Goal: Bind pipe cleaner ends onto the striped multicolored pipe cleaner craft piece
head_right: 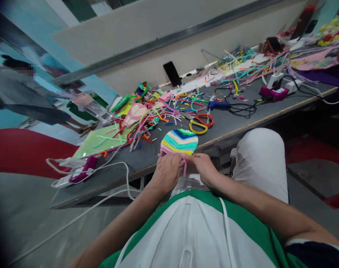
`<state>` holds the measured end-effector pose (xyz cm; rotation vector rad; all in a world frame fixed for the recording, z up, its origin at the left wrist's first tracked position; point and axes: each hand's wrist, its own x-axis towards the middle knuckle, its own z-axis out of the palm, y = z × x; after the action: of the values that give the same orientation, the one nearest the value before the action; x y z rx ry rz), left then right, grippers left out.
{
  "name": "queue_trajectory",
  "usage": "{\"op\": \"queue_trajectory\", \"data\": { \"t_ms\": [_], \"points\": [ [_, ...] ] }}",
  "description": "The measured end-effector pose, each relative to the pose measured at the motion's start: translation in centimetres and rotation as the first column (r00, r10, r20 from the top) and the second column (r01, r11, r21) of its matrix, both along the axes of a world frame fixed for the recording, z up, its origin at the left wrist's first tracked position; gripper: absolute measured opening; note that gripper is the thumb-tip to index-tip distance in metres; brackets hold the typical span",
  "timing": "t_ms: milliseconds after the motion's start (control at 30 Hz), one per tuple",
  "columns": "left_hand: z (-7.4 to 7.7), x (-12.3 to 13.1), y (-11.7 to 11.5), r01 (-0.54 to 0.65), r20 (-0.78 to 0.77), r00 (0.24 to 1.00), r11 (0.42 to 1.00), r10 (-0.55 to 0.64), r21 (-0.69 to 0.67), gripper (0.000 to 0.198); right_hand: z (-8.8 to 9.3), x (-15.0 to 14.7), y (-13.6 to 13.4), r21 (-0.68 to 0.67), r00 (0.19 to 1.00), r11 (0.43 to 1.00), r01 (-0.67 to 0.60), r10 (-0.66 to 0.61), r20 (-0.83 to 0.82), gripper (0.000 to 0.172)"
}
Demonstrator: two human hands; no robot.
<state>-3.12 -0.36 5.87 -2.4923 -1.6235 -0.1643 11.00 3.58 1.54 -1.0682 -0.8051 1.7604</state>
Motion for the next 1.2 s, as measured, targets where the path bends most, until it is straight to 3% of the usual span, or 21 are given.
{"op": "queue_trajectory", "data": {
  "t_ms": [233,400,533,633,733,900,967,1067,1133,1200],
  "points": [
    [-1.2,-0.6,0.2,-0.052,0.166,0.985,0.998,0.044,0.041,0.013,-0.3,0.4,-0.1,0.028,0.997,0.998,-0.063,0.064,-0.032,0.031],
    [-1.0,-1.0,-0.7,-0.007,0.308,0.949,0.969,-0.072,0.245,0.018,-1.1,0.9,0.1,0.077,0.966,0.979,-0.191,0.201,-0.160,0.027],
    [-1.2,-1.5,-2.7,0.100,0.510,0.804,0.915,-0.305,0.390,0.025,-1.3,1.0,0.2,0.105,0.944,0.965,-0.241,0.258,-0.208,0.024],
    [-2.3,-2.1,-4.3,0.292,0.625,0.682,0.925,-0.380,0.244,0.023,-1.5,1.0,0.2,0.114,0.941,0.960,-0.255,0.273,-0.199,0.024],
    [-3.9,-2.6,-5.4,0.302,0.744,0.626,0.952,-0.235,0.047,0.019,-1.6,0.8,0.1,0.114,0.941,0.958,-0.262,0.280,-0.191,0.025],
    [-5.8,-2.8,-6.1,0.100,0.878,0.470,0.982,0.094,-0.159,0.009,-1.4,0.2,-0.2,0.104,0.944,0.963,-0.247,0.264,-0.197,0.031],
    [-6.1,-2.6,-5.8,-0.003,0.901,0.356,0.965,0.247,-0.263,0.009,-1.3,0.1,-0.3,0.100,0.956,0.971,-0.219,0.234,-0.177,0.029],
    [-6.3,-1.7,-4.7,-0.092,0.914,0.115,0.920,0.389,-0.381,0.015,-1.4,0.0,-0.5,0.114,0.968,0.974,-0.194,0.209,-0.139,0.025],
    [-6.3,-1.1,-3.8,-0.081,0.912,-0.021,0.909,0.409,-0.409,0.028,-1.6,0.0,-0.6,0.118,0.972,0.976,-0.182,0.197,-0.129,0.023],
    [-6.2,-0.4,-2.9,-0.019,0.903,-0.097,0.907,0.418,-0.421,0.038,-1.8,0.0,-0.6,0.111,0.973,0.979,-0.173,0.187,-0.134,0.023]
  ]
}}
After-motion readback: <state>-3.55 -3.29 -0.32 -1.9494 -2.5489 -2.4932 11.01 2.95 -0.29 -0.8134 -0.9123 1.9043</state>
